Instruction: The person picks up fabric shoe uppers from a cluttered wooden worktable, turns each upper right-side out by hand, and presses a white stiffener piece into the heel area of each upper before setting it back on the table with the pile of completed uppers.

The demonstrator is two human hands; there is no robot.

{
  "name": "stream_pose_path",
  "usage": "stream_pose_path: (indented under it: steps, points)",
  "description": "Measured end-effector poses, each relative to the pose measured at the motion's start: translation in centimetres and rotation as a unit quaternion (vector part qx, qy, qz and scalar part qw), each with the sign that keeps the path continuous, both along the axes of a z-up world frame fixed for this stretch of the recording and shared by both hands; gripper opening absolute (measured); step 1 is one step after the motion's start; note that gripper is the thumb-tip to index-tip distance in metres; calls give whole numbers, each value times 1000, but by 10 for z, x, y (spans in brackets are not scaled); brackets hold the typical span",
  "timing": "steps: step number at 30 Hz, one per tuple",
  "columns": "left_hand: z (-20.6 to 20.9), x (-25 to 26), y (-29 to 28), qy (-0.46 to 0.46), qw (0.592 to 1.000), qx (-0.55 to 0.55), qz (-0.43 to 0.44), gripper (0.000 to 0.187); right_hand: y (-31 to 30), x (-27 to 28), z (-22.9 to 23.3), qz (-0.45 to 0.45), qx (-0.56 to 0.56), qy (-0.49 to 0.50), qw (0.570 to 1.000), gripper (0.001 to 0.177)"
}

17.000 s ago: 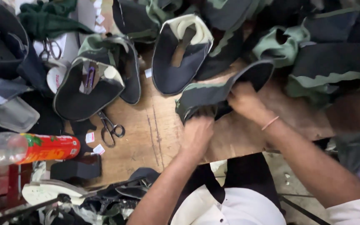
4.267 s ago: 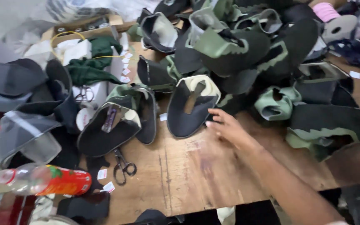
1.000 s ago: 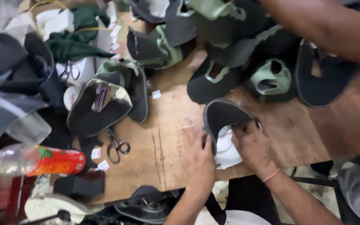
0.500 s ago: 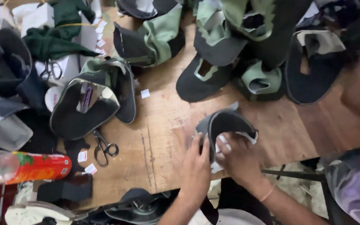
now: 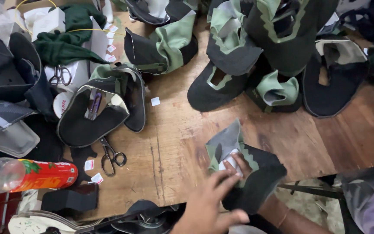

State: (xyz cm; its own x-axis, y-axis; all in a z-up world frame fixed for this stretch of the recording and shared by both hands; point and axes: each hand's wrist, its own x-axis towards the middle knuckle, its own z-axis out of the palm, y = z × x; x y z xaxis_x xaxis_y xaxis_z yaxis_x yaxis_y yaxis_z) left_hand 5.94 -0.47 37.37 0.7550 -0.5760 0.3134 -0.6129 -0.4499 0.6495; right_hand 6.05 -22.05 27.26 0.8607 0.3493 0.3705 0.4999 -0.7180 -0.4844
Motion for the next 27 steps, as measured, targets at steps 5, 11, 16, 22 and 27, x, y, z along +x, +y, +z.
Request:
stream_pose_path:
  steps: [5, 11, 16, 22, 27]
  points:
    - [33, 73, -30, 121, 971, 45, 203, 51, 11, -5, 37, -51, 5, -35, 998, 70]
    - [-1, 108, -16, 206, 939, 213, 175, 52, 13, 0, 47, -58, -138, -105, 983, 60]
    - [-21, 76, 24, 172, 939, 60, 292, 44, 13, -1, 41, -64, -101, -120, 986, 53]
    - [23, 106, -11, -42, 977, 70, 195, 56, 19, 2, 46, -25, -110, -193, 975, 50]
    - [-14, 172, -68, -218, 933, 238, -162, 63, 9, 1, 34, -82, -195, -193, 958, 51]
